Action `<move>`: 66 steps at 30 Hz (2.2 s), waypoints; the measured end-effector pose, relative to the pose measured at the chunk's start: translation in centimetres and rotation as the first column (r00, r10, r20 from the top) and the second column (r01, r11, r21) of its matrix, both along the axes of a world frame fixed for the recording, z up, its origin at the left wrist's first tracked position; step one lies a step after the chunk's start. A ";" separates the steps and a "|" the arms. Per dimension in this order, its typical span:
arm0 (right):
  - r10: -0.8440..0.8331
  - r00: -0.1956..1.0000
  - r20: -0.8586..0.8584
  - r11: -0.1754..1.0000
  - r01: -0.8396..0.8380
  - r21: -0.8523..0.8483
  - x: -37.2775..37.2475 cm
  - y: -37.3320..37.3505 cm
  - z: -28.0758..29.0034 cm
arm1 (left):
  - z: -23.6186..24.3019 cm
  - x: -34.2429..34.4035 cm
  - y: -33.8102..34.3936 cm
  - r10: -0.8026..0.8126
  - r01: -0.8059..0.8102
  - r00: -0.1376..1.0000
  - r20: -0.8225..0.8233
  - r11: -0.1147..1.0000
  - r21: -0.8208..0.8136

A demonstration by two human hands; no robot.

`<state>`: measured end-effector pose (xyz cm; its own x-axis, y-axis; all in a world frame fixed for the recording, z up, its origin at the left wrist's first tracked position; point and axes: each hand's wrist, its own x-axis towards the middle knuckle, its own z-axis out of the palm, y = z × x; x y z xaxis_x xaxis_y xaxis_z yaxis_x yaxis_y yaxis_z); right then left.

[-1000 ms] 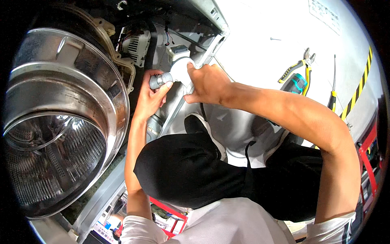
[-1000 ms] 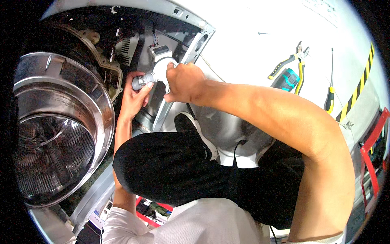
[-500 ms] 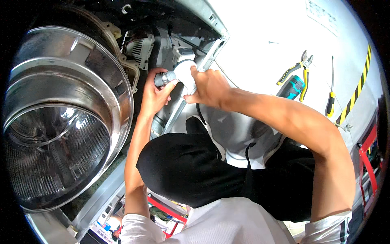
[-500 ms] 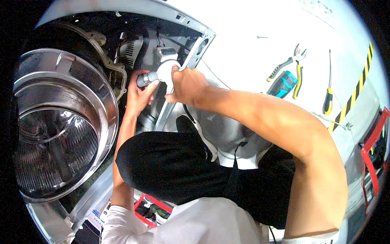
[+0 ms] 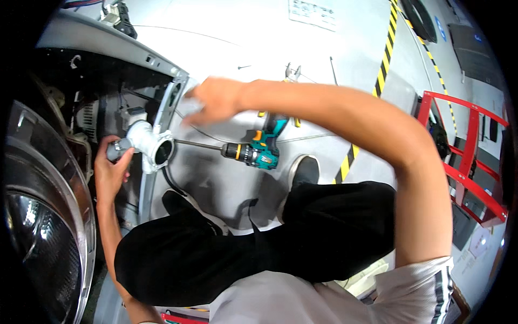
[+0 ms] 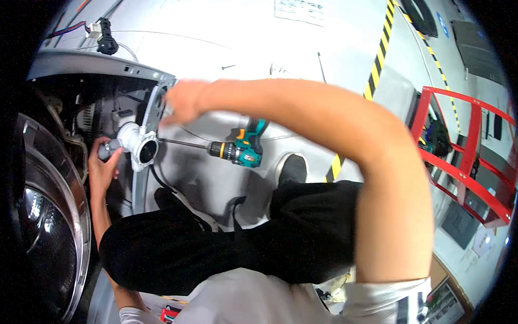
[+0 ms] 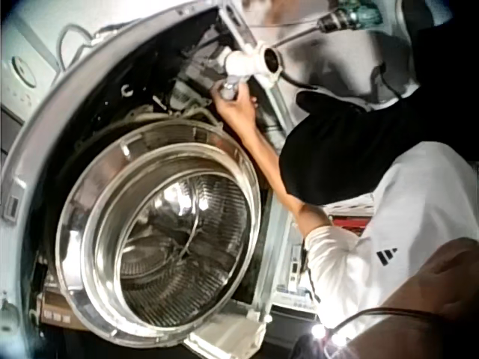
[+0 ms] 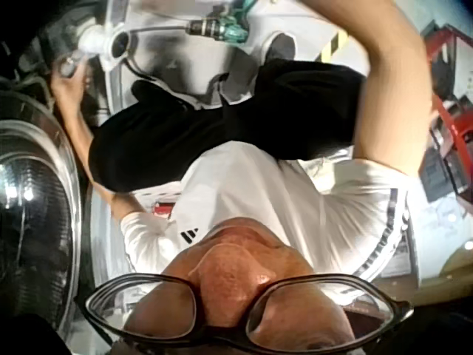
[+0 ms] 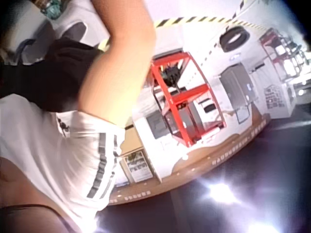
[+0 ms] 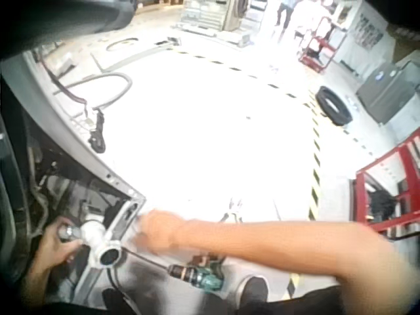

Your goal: The person connects a plastic pump housing and a rubber hose to the bottom of a washing machine by hand and then secures the hose with pliers.

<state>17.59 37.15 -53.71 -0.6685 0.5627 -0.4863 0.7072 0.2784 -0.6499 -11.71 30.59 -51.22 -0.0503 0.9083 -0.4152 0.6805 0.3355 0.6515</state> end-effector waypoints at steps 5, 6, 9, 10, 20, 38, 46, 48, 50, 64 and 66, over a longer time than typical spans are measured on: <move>-0.495 0.821 0.285 0.859 0.412 0.303 16.3 0.1 -2.9 | 0.0 -0.8 -0.4 0.025 -0.025 0.999 0.036 1.000 0.005; -0.509 0.766 0.393 0.860 0.436 0.264 18.5 -1.3 -4.3 | 0.0 -0.7 -0.3 0.025 -0.025 0.999 0.033 1.000 -0.003; -0.404 0.756 0.515 0.910 0.387 0.146 22.9 -7.8 -11.2 | 0.0 -0.5 0.2 -0.004 0.005 0.998 0.058 1.000 -0.012; -0.367 0.743 0.560 0.868 0.490 -0.081 22.0 -9.0 -12.1 | 0.5 -0.5 0.0 0.017 -0.014 0.997 0.069 0.999 -0.043; -0.797 0.450 0.404 0.469 0.882 -0.057 20.6 -10.8 -13.1 | 0.3 -1.1 -0.7 0.019 -0.021 0.979 0.205 1.000 0.008; -0.872 0.117 -0.475 0.354 0.821 -0.448 18.3 -7.8 -4.8 | 1.2 0.2 -0.4 -0.019 0.014 0.988 0.155 0.999 0.029; -0.697 0.573 -0.432 0.700 0.675 -0.233 15.9 -6.6 0.9 | 2.7 -0.7 -0.5 -0.023 0.025 0.997 0.070 1.000 -0.017; -0.628 0.704 -0.332 0.755 0.654 -0.042 15.3 -6.8 -0.6 | 0.1 -0.8 0.2 -0.092 0.087 0.991 0.094 0.994 0.060; -0.654 0.690 -0.312 0.753 0.635 -0.173 14.6 -7.5 -1.0 | -0.8 0.1 0.3 -0.106 0.105 0.988 0.114 0.994 0.018; -0.553 0.827 0.103 0.726 0.539 -0.427 12.9 -12.2 -2.0 | 0.3 0.4 -0.1 -0.030 0.031 0.999 0.044 0.999 -0.012; -0.576 0.816 -0.045 0.769 0.522 -0.369 11.4 -13.6 -3.0 | 0.2 -0.3 -0.4 -0.012 0.013 0.999 0.048 1.000 -0.009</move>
